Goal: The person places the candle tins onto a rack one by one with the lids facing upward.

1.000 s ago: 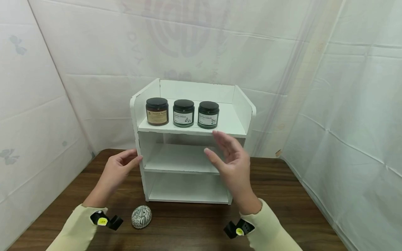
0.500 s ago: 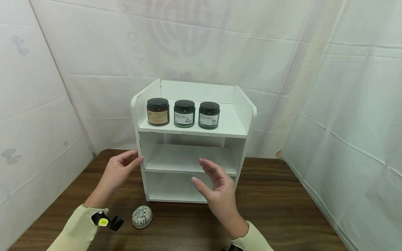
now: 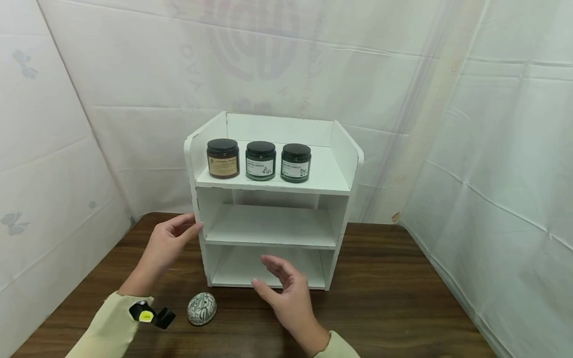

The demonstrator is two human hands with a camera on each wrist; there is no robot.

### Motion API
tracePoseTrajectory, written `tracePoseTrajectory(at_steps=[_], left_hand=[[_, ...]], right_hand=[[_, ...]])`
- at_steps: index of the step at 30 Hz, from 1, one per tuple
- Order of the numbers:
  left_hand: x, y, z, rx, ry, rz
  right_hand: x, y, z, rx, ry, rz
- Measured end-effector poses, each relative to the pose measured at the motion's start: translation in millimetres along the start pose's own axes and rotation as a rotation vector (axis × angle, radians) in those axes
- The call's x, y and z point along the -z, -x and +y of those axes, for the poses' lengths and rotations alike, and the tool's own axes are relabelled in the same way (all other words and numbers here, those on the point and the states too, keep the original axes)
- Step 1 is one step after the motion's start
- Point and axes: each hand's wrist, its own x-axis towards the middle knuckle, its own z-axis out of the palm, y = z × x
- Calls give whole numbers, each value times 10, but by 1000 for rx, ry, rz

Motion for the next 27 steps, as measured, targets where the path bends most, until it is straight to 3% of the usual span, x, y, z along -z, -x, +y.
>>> tracePoseTrajectory(at_steps=[13,27], left_hand=[[-13,-9,-11,-1,31,-10],[-11,14,13,1,40,-11]], right_hand=[[-278,101,239,-210,-38,-33],[-486,64,408,-273,-49,-212]])
